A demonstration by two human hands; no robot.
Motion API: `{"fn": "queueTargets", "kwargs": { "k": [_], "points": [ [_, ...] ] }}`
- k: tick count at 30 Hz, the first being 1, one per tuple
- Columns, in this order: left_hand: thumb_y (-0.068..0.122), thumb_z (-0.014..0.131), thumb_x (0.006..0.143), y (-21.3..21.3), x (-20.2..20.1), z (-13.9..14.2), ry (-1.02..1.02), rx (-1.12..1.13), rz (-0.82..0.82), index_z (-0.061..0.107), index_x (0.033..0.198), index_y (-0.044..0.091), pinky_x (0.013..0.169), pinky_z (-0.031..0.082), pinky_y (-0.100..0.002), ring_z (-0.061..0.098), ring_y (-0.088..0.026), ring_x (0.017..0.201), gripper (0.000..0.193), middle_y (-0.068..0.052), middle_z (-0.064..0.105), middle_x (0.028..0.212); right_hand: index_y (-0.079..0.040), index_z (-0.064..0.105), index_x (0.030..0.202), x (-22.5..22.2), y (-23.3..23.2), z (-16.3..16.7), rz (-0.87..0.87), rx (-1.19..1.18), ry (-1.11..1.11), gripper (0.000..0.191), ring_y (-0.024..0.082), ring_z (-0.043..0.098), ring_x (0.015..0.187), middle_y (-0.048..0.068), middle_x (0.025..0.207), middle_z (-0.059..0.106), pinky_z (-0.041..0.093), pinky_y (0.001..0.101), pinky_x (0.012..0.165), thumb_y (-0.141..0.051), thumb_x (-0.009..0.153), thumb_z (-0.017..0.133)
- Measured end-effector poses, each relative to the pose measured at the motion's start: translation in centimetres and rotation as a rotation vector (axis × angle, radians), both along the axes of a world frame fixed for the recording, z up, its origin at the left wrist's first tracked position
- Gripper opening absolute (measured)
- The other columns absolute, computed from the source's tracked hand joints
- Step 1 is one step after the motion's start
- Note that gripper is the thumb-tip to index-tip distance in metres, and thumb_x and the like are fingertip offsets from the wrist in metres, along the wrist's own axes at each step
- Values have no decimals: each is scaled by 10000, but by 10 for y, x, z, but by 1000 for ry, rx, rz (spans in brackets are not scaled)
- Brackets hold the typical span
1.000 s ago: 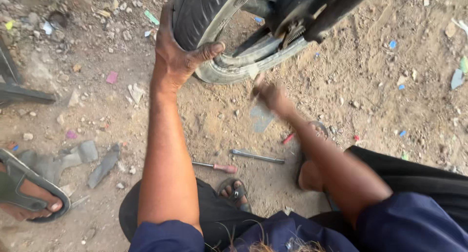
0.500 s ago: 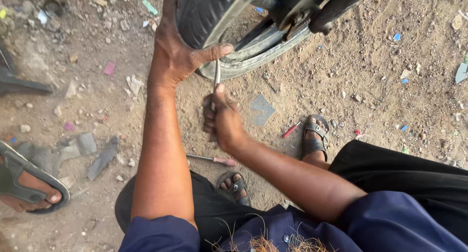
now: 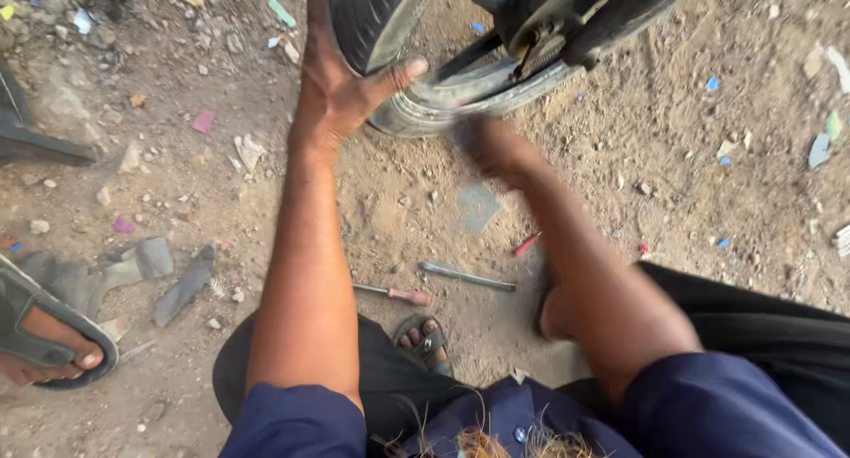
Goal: The person sits on the ground beside a motorcycle and uses a metal lever to pry the tire bead off the rear wheel rim, working around the wheel. They pull the inner tube out from inside the tire and then squeeze and press along the tube with both hands.
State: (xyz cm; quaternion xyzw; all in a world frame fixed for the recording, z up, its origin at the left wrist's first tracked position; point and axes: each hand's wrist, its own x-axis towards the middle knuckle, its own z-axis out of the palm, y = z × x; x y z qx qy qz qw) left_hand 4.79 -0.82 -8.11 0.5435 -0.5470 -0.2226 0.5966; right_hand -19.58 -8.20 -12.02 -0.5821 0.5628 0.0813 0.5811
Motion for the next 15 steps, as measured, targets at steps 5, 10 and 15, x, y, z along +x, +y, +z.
{"fn": "queueTargets", "kwargs": {
  "k": [5, 10, 15],
  "points": [
    [662, 877, 879, -5, 5, -16, 231, 14, -98, 302, 1602, 36, 1278, 478, -422, 579, -326, 1454, 1116, -217, 559, 1565, -63, 747, 1143, -98, -47, -17, -63, -249, 99, 308, 213, 517, 594, 89, 784, 672, 451, 407, 537, -235, 1109, 493],
    [715, 691, 988, -3, 6, -21, 175, -41, -5, 344, 1639, 32, 1353, 332, -448, 413, -324, 1535, 1005, -215, 458, 1596, -89, 821, 1068, -54, 14, -13, 498, -891, -117, 251, 217, 710, 826, 138, 952, 790, 538, 420, 765, -314, 1019, 721],
    [717, 357, 1076, -10, 4, -14, 350, 113, 76, 311, 1582, -22, 1251, 235, -495, 223, -428, 1428, 897, -310, 257, 1548, -15, 670, 904, 33, -85, 30, -555, -893, -725, 266, 139, 617, 685, 61, 782, 685, 471, 341, 618, -185, 1096, 601]
  ]
}}
